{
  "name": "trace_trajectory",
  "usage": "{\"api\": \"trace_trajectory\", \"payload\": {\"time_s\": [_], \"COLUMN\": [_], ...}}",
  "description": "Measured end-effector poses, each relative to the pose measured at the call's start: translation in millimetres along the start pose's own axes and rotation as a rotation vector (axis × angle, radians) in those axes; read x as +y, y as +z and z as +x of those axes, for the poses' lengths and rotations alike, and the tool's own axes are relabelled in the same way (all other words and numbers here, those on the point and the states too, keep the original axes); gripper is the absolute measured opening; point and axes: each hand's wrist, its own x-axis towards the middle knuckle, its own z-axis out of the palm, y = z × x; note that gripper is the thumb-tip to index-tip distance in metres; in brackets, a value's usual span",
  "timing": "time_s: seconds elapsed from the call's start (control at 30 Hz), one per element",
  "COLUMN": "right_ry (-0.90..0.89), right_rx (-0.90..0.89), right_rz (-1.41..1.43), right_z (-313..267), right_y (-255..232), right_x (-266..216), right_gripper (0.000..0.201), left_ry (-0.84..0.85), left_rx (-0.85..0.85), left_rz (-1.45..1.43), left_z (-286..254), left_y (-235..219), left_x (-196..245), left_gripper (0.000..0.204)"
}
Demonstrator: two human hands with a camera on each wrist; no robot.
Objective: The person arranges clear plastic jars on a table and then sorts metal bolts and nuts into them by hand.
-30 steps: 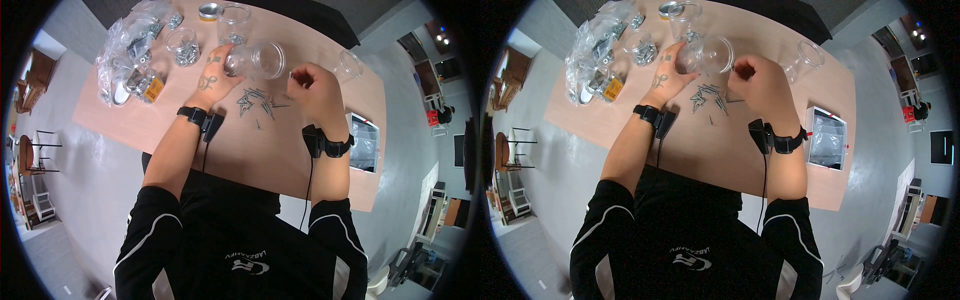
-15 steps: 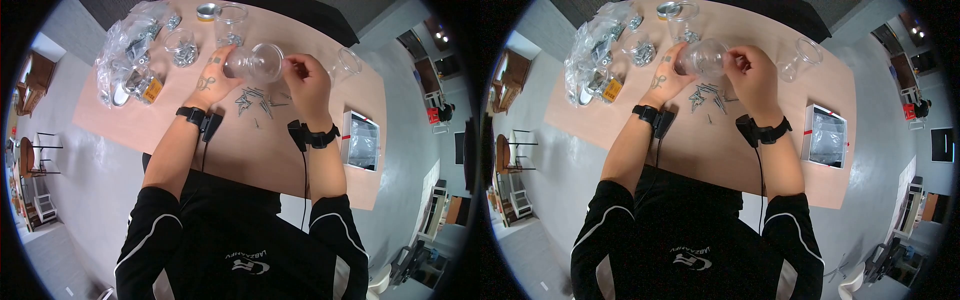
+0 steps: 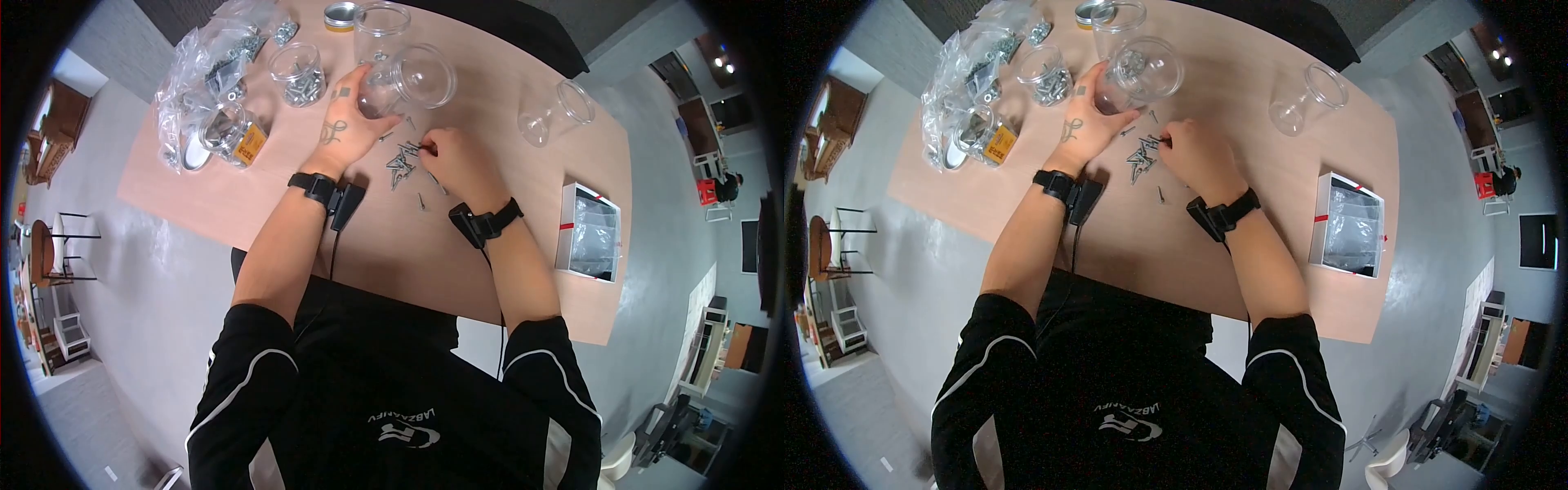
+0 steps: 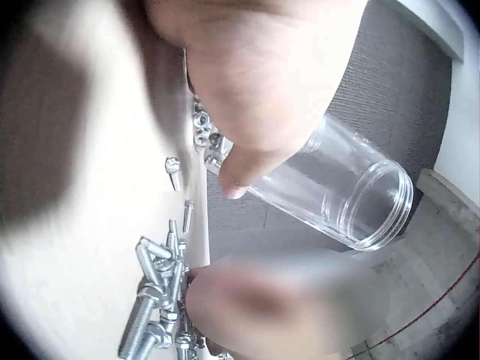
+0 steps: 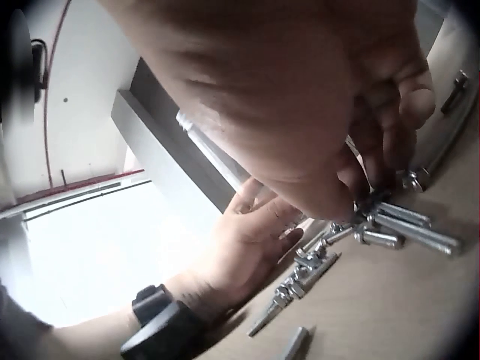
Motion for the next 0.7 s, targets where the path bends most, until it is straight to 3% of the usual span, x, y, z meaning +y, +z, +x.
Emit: {"api": "trace_trajectory", "payload": {"time_s": [0.5, 0.6, 0.7], "right_ry": [-0.033, 0.043, 0.0], "right_rx": [-0.041, -0.067, -0.046], "right_rz": [-0.156, -0.048, -0.025], "right_z": [-1, 0, 4], "right_y": [0, -12, -9], "right_x": [2, 2, 17], "right_gripper": [0.02, 0.019, 0.017], "left_ry": [0.008, 0.021, -0.018], "left_rx": [-0.042, -0.035, -0.058], "left_rz": [0.0, 0.015, 0.018], "left_z": [0, -1, -1], "left_y": [0, 1, -2], "left_x": [2, 1, 6], "left_gripper": [0.101, 0.101, 0.101]}}
